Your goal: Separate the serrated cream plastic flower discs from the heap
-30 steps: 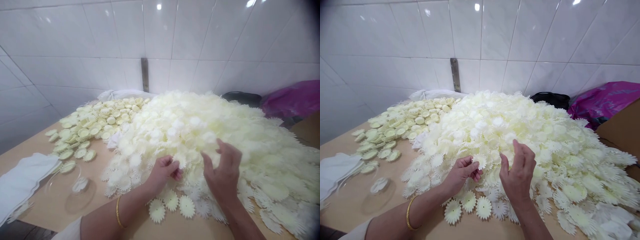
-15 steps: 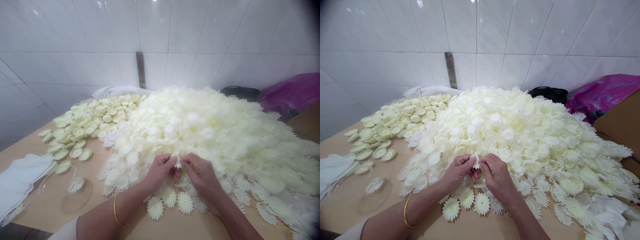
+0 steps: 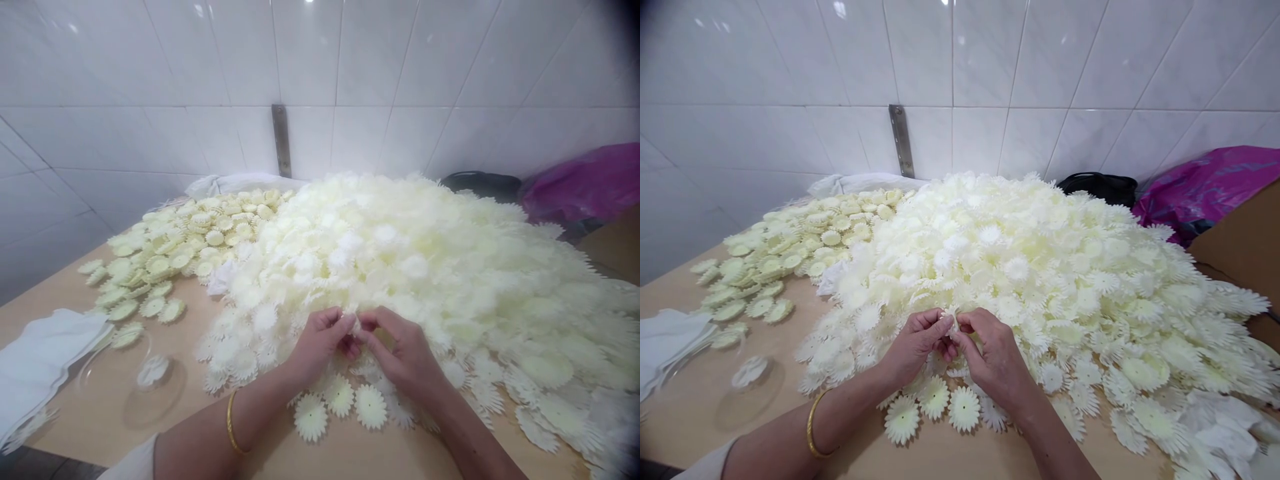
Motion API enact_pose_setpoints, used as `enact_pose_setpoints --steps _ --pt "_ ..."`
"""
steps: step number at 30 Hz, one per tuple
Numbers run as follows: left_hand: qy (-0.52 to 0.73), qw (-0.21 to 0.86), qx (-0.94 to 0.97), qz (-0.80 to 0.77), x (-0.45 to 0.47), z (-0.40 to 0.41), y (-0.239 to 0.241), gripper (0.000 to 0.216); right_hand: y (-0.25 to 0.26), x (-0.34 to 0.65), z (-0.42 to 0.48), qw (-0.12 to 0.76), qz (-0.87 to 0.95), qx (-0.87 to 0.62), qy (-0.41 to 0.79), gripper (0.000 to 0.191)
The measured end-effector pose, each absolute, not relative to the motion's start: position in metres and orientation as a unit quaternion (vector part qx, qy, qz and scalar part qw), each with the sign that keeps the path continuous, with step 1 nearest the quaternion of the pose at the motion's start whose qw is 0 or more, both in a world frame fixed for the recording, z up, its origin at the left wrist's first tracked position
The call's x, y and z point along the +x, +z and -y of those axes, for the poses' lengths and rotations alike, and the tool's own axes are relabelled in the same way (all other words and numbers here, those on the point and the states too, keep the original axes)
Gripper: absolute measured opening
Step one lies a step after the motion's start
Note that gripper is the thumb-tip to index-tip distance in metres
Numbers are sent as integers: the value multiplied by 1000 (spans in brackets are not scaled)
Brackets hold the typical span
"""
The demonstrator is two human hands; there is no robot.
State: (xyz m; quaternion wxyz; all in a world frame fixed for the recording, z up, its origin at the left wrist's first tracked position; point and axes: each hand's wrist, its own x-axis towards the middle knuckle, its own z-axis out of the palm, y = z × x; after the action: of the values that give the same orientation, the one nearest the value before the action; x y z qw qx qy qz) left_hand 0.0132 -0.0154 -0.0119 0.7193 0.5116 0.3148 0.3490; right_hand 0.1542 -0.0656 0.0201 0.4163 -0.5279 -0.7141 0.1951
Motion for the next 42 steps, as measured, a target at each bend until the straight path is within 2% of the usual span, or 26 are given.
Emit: enact_pose_setpoints --steps 5,11,27,42 --pt "343 719 511 -322 13 16 -12 32 17 155 65 412 720 -535 161 21" --pt "336 718 516 -325 13 16 -13 31 12 156 63 412 700 -573 112 20" --pt "348 731 492 -319 13 17 -10 28 10 158 62 434 643 -626 83 23" --pt "346 685 556 -318 15 24 -1 23 12 158 66 514 578 -634 5 23"
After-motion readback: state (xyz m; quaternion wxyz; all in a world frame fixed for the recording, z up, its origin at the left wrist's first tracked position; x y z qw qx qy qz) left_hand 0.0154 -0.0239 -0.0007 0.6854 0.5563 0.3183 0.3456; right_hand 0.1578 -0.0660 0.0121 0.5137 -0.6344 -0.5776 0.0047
